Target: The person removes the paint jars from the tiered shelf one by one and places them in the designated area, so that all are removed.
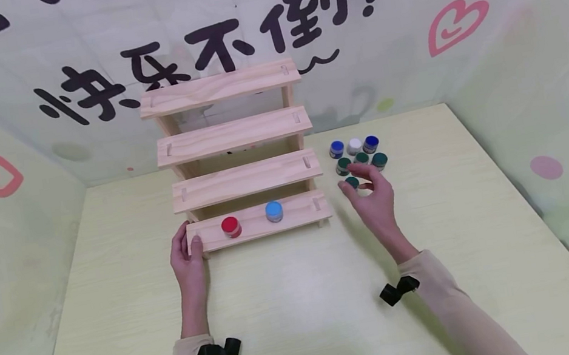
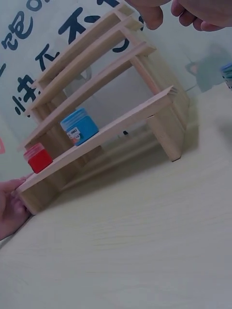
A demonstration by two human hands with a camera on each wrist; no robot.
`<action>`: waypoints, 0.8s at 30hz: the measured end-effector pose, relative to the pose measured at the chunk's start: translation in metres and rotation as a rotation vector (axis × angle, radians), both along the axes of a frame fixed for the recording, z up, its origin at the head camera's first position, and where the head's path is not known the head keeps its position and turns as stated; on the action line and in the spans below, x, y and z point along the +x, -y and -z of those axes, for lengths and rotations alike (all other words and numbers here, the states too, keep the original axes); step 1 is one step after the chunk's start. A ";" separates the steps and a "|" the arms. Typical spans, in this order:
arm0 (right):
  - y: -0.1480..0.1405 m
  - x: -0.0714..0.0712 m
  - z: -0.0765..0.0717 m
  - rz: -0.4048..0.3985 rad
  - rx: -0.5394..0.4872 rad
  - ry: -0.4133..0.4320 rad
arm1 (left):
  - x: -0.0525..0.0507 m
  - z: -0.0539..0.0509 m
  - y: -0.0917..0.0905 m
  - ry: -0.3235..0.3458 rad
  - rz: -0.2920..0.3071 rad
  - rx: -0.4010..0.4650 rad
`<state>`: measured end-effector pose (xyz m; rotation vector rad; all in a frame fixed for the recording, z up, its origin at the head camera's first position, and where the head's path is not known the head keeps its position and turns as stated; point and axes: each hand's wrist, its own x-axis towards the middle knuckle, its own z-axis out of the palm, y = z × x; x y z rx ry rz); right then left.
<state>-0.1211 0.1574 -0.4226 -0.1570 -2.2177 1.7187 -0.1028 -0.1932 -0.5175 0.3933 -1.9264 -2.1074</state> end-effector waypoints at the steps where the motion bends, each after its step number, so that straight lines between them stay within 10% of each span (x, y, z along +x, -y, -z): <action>1: 0.001 0.001 -0.002 -0.005 -0.002 -0.001 | 0.000 0.000 0.000 0.000 -0.001 0.002; 24: 0.035 0.012 0.016 -0.181 0.027 -0.071 | 0.001 0.000 0.000 0.012 0.000 -0.012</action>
